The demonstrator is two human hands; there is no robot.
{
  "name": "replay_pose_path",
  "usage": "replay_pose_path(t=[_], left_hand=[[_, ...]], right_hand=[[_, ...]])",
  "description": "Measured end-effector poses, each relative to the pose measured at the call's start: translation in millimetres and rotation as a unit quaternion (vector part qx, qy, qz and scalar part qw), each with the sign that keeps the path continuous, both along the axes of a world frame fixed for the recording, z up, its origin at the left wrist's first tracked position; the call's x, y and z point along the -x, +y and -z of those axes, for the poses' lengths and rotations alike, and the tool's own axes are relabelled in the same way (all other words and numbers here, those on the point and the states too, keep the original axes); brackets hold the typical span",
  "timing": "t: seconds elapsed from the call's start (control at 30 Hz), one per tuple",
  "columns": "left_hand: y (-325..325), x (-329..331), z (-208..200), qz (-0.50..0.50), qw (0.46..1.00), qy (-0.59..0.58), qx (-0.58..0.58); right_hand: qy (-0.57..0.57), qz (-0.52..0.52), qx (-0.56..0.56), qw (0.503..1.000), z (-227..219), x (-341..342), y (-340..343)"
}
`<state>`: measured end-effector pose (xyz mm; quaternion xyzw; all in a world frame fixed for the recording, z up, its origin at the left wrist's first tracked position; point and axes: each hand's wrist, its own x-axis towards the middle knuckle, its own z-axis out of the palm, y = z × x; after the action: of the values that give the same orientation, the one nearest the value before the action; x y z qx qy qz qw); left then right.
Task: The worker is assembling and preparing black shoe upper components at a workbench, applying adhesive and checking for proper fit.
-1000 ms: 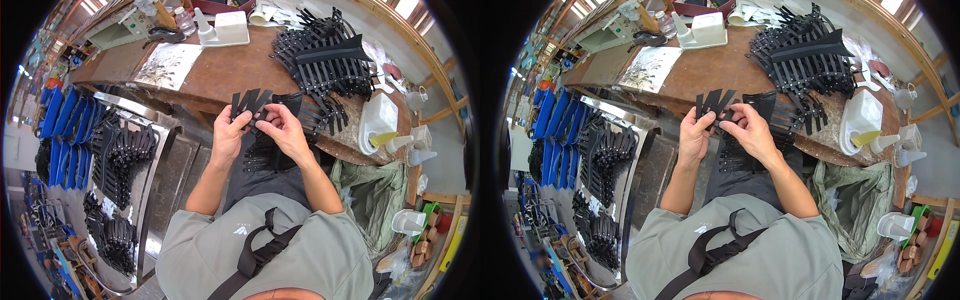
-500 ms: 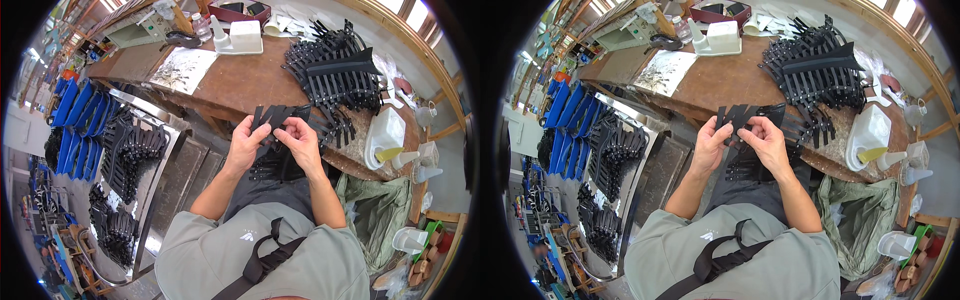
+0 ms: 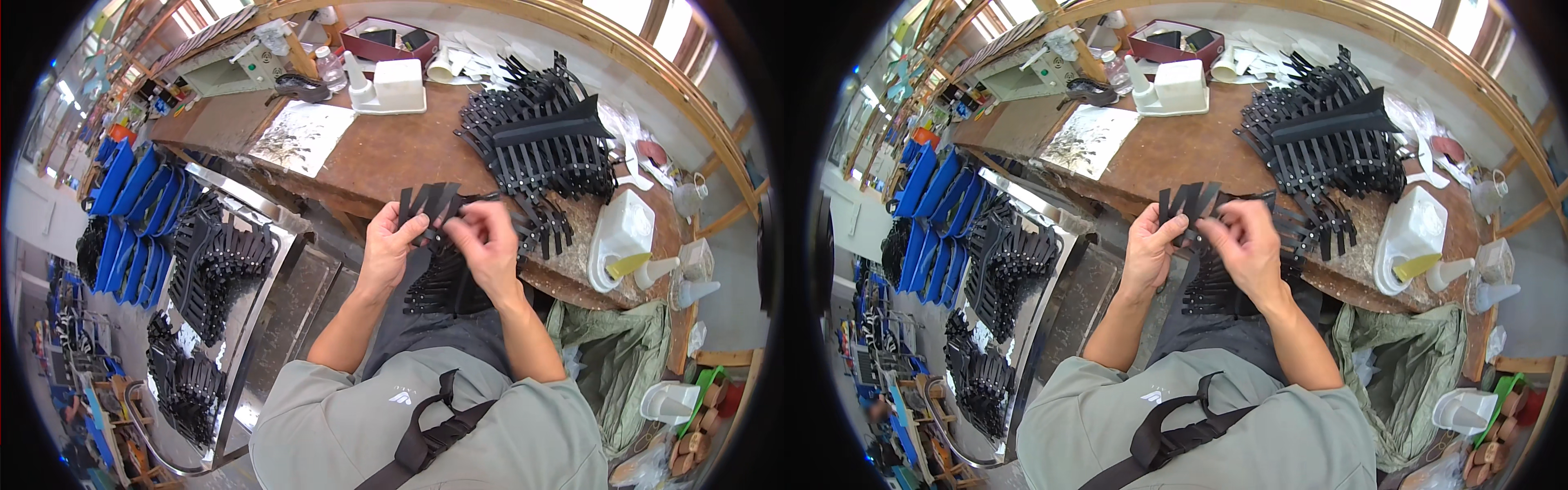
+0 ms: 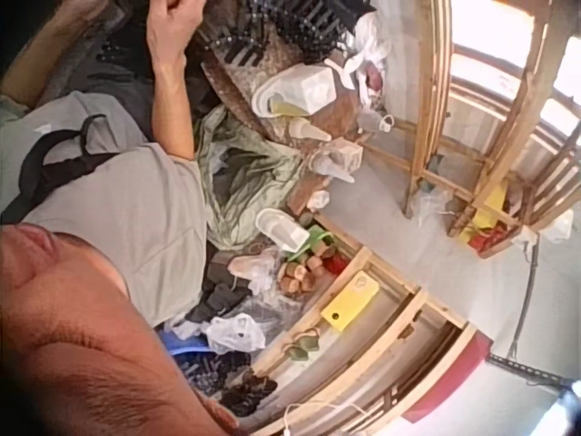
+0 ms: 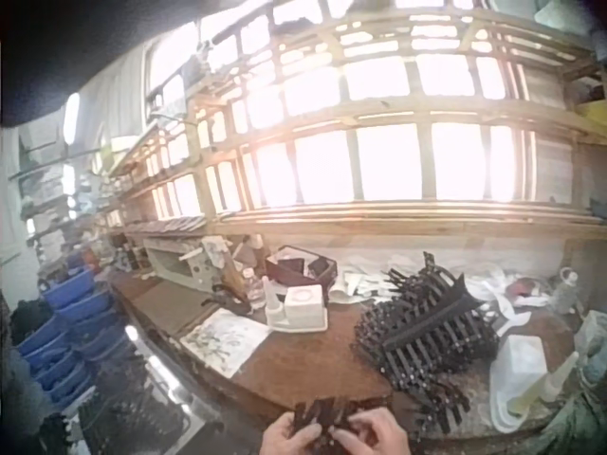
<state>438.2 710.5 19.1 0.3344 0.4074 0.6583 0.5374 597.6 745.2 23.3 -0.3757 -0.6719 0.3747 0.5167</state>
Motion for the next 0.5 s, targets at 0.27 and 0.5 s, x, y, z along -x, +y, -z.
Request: replay_pose_path(t=[0.27, 0.5], left_hand=[[-5, 12, 8, 0.07, 0.989, -0.13, -0.019], [-7, 19, 19, 0.079, 0.982, -0.172, 0.0]], right_hand=[[-0.193, -0.06, -0.196, 0.959, -8, 9, -8], [-0.151, -0.044, -0.233, 0.96, 13, 18, -1]])
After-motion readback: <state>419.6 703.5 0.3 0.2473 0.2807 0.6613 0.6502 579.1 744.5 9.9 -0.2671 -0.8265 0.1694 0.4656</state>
